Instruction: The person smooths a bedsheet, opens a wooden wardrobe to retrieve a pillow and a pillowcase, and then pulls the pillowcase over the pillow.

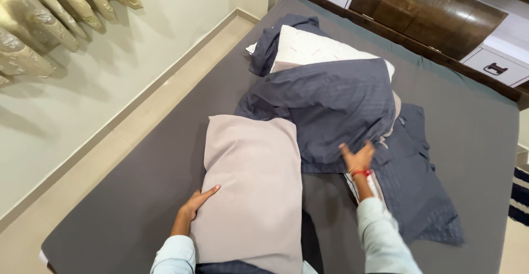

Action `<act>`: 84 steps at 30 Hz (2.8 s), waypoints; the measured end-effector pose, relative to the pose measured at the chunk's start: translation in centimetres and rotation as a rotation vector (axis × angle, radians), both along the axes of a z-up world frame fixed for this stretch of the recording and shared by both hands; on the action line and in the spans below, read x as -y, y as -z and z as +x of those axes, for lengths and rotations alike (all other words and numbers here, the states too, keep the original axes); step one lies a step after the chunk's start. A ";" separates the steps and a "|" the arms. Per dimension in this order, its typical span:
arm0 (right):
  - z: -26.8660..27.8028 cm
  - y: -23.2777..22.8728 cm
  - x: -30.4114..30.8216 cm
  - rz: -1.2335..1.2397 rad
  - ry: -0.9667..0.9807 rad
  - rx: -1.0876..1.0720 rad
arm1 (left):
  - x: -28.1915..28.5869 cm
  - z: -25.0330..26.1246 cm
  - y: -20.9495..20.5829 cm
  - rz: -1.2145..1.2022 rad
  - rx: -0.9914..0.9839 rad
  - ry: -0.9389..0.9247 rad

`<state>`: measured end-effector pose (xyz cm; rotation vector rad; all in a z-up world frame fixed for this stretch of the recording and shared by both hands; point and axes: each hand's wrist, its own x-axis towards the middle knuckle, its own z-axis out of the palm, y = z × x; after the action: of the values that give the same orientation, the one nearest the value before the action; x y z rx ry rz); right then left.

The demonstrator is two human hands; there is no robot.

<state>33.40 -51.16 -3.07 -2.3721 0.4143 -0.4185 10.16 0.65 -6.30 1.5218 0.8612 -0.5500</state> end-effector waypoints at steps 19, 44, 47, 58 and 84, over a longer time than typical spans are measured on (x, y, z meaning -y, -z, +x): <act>-0.4 2.2 -1.3 -0.303 0.224 0.038 | -6.5 -6.0 0.4 0.012 -0.041 0.097; 3.0 -19.0 -14.9 -0.519 -1.239 0.218 | 17.7 34.0 -21.4 0.153 0.617 0.777; 2.3 -19.1 -16.2 -0.510 -1.213 0.137 | 14.4 36.3 -15.5 0.660 0.518 0.691; 12.9 -19.3 -14.2 0.069 -0.882 0.677 | 17.3 48.1 -28.8 -0.001 1.135 -0.074; -14.2 8.1 -15.5 0.709 -0.847 -0.824 | -1.9 0.6 0.4 0.280 0.142 -0.195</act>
<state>19.19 -35.64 -11.14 -1.6837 -0.1199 0.9602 10.75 2.55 -6.69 1.6832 0.9926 -0.1806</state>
